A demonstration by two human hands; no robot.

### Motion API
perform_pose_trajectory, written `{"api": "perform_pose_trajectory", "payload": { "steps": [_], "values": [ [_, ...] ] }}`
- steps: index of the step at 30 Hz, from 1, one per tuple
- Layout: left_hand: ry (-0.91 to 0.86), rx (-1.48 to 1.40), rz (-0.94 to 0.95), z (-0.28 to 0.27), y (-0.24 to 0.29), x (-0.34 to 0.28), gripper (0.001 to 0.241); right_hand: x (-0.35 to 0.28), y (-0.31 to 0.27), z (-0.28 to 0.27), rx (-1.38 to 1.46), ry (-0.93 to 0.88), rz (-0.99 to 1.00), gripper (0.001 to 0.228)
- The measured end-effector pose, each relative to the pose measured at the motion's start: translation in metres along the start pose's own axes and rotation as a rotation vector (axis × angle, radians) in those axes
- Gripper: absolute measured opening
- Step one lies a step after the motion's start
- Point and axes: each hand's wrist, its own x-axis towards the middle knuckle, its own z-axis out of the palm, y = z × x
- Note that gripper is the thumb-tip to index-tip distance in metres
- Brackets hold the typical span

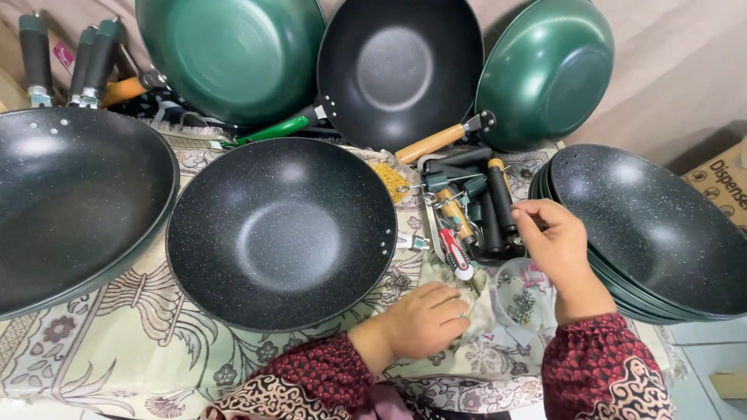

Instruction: Assembling a handle onto a wok using a tool and removing a sticker.

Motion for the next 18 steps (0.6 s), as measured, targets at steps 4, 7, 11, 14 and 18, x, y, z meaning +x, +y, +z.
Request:
{"api": "perform_pose_trajectory", "payload": {
  "steps": [4, 7, 11, 14, 18],
  "values": [
    [-0.002, -0.100, -0.018, 0.013, -0.014, -0.015, 0.006, 0.016, -0.014, 0.008, -0.154, -0.110, -0.023, 0.012],
    [-0.024, -0.190, -0.147, 0.018, -0.029, -0.027, 0.019, 0.031, -0.012, 0.019, -0.355, -0.142, -0.098, 0.016],
    [0.048, -0.199, -0.256, 0.030, -0.037, -0.032, 0.021, 0.055, 0.009, 0.038, -0.487, -0.307, -0.249, 0.020],
    [0.067, -0.216, -0.287, 0.026, -0.038, -0.031, 0.022, 0.069, 0.026, 0.062, -0.597, -0.347, -0.374, 0.025],
    [0.069, -0.202, -0.307, 0.031, -0.040, -0.034, 0.023, 0.083, 0.041, 0.102, -0.828, -0.338, -0.544, 0.033]
  ]
}}
